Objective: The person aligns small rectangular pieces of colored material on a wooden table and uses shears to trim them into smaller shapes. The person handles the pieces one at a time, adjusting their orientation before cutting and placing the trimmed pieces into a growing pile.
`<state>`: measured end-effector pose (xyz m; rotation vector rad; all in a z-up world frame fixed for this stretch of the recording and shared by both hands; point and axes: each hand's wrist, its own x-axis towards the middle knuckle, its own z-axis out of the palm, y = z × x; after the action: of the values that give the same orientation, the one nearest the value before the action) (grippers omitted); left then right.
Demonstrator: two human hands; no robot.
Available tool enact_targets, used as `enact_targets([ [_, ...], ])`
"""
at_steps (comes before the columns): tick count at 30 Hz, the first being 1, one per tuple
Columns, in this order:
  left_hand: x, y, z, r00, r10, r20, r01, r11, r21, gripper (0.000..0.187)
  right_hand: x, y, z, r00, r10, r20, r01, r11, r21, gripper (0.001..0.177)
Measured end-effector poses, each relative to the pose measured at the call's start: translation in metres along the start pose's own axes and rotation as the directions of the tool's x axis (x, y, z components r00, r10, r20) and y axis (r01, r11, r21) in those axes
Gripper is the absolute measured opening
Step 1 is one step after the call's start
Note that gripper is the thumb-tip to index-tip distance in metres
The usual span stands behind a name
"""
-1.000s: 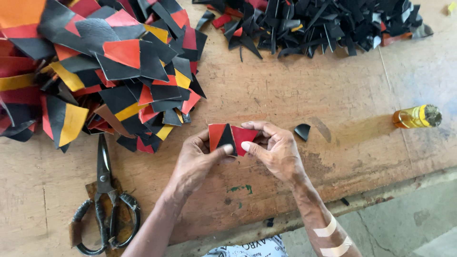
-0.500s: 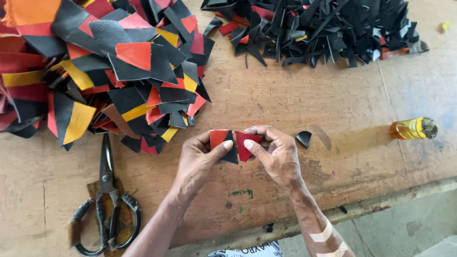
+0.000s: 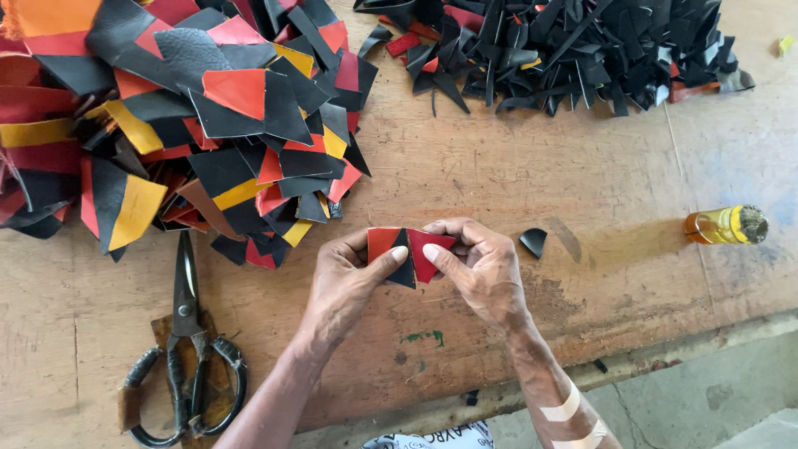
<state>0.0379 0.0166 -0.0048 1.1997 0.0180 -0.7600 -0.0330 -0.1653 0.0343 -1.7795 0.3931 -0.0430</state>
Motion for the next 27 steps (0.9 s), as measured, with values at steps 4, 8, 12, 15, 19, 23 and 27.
enact_targets([
  [4,0.001,-0.001,-0.001,1.000,0.004,0.006,-0.005,1.000,0.026,0.028,0.000,-0.001,0.001,1.000,-0.004,0.005,0.004,1.000,-0.018,0.025],
  [8,0.002,-0.003,-0.001,0.998,-0.061,-0.017,0.062,0.995,0.081,0.029,0.001,-0.003,0.000,1.000,-0.010,0.002,0.010,0.994,-0.108,0.023],
  [12,0.003,-0.006,0.000,0.999,-0.052,0.018,0.050,0.996,0.068,0.029,0.000,-0.004,0.001,1.000,-0.015,0.014,0.016,0.997,-0.076,0.020],
  [15,0.002,-0.008,0.002,0.999,-0.053,0.000,0.052,0.990,0.128,0.028,-0.001,-0.004,0.003,0.999,-0.020,0.027,0.021,0.998,-0.055,0.017],
  [19,0.003,-0.009,0.002,0.997,-0.070,0.027,0.066,0.987,0.147,0.030,0.000,-0.002,0.000,0.999,0.041,0.034,-0.037,0.993,-0.111,0.019],
  [23,0.006,-0.010,-0.003,0.992,-0.079,0.095,0.081,0.997,-0.017,0.032,0.005,0.000,-0.005,0.995,0.058,0.081,-0.055,0.998,-0.040,0.022],
  [27,0.007,-0.016,-0.004,0.996,-0.064,0.059,0.060,0.996,0.063,0.031,0.008,0.003,-0.005,0.991,0.081,0.106,-0.080,0.997,-0.013,0.020],
])
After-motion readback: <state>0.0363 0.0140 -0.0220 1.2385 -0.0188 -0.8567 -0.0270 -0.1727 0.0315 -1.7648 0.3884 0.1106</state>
